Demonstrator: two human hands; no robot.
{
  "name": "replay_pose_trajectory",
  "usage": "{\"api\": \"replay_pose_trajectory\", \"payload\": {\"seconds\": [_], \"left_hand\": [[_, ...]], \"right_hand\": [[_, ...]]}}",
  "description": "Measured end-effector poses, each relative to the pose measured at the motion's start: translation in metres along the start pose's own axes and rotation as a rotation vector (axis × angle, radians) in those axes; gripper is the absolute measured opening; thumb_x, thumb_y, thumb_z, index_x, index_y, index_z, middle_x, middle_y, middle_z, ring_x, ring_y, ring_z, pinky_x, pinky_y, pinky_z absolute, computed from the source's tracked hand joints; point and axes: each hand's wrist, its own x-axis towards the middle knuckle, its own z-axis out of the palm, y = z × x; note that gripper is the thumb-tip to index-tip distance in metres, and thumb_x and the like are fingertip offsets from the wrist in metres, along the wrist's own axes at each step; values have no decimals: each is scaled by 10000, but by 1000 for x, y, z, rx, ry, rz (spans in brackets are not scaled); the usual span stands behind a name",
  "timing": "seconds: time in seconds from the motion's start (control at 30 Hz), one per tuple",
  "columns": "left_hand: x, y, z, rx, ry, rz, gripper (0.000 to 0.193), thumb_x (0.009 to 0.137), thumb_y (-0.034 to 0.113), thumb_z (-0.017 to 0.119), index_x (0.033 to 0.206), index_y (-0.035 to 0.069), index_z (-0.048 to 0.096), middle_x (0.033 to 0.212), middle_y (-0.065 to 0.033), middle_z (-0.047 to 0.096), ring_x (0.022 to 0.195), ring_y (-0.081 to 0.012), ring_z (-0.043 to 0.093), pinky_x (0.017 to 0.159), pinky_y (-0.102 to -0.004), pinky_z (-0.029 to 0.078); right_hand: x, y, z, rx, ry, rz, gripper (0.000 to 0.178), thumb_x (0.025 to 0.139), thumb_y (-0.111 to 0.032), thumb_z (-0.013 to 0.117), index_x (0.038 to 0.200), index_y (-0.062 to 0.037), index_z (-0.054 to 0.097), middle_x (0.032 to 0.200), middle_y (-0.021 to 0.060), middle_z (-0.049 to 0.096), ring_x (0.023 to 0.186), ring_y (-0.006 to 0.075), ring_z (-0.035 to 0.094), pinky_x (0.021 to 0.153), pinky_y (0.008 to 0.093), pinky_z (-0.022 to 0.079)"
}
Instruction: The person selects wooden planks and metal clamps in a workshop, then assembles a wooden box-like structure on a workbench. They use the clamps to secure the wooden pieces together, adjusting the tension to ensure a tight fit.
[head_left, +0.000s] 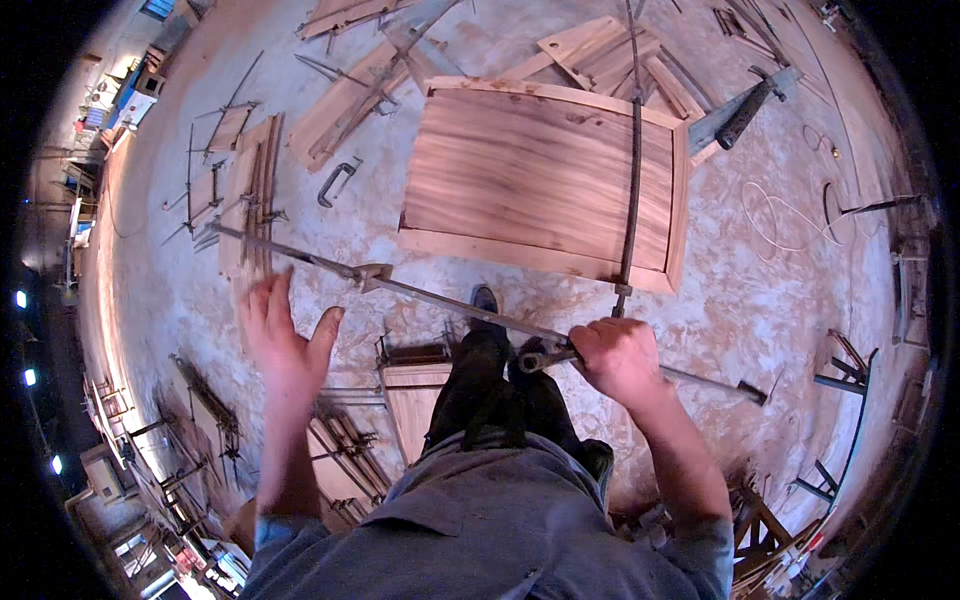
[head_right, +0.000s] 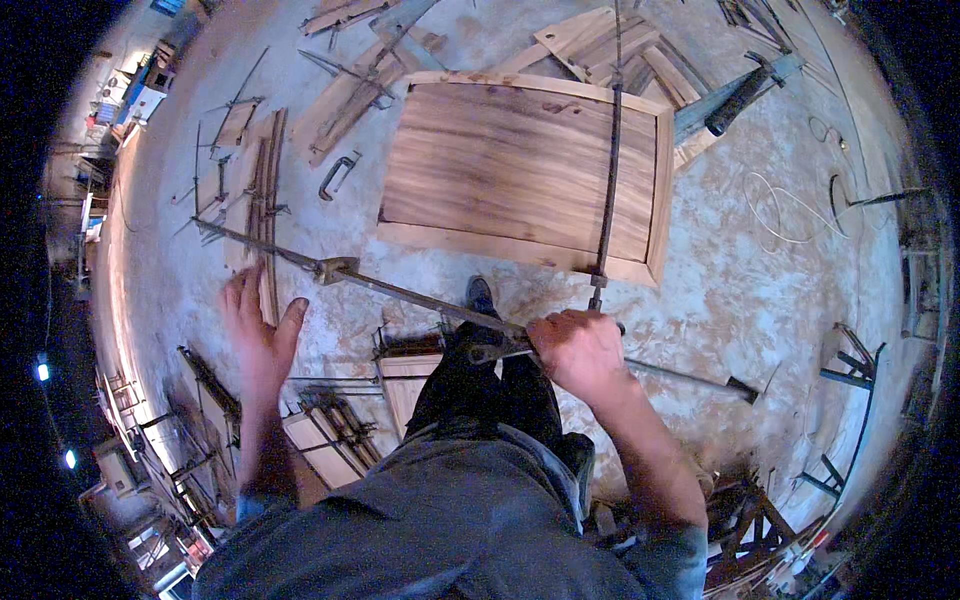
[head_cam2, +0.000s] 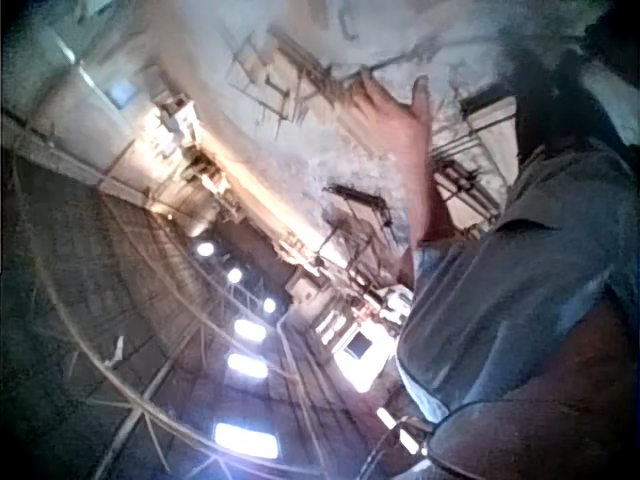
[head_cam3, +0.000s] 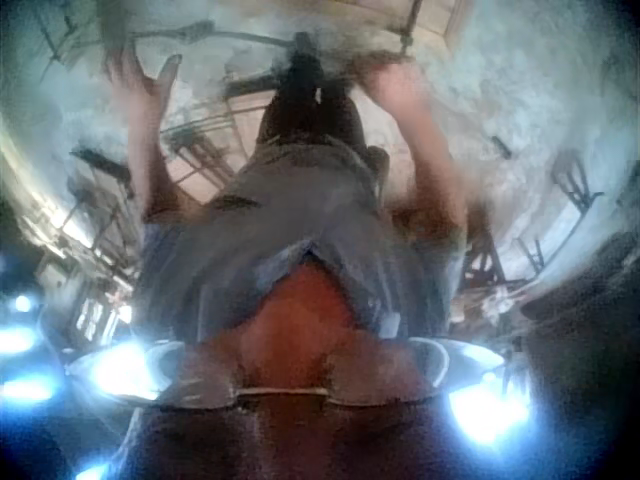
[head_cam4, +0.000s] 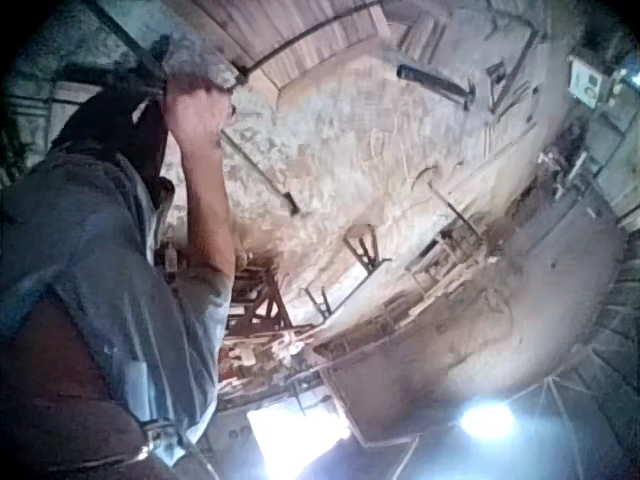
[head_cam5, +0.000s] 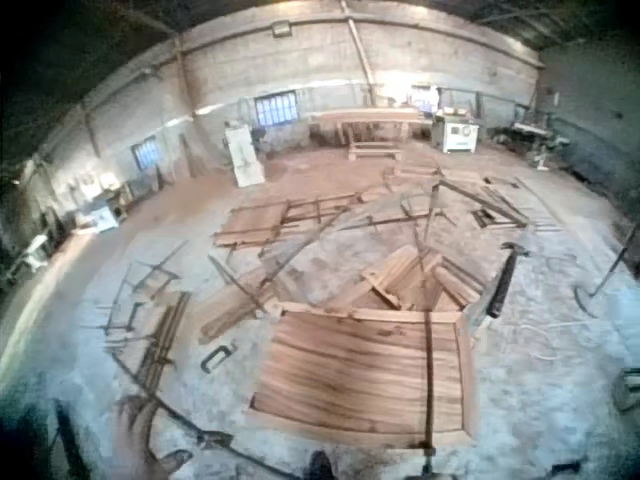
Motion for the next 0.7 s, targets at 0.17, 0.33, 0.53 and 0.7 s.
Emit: {"api": "replay_pose_trajectory", "payload": {"seconds": [0.17,0.33,0.53,0.7], "left_hand": [[43,-28,3,18,-457,326,682,642,143,775,1266,29,524,1048,-157,618,1014,-346,547,932,-436,408],[47,-52,27,-29,-586,279,514,620,47,775,1112,64,629,962,-137,650,881,-316,604,797,-387,475],[66,-53,63,-114,-582,306,412,647,50,774,1037,61,639,917,-140,658,848,-319,620,767,-392,486],[80,-59,92,-97,-607,352,393,677,71,769,1043,53,629,916,-143,665,840,-321,634,760,-389,495]], "right_hand": [[28,15,20,14,43,-109,78,705,-190,582,721,-114,583,630,77,589,586,253,622,506,383,495],[55,23,53,128,-58,-84,107,693,-219,595,708,-114,580,649,71,581,652,260,624,551,391,495],[106,8,73,46,-188,-46,104,731,-217,589,700,-125,627,695,69,654,681,258,664,562,395,508],[146,-7,100,46,-130,-104,138,743,-221,578,662,-135,649,681,70,673,661,257,673,536,387,495]]}}
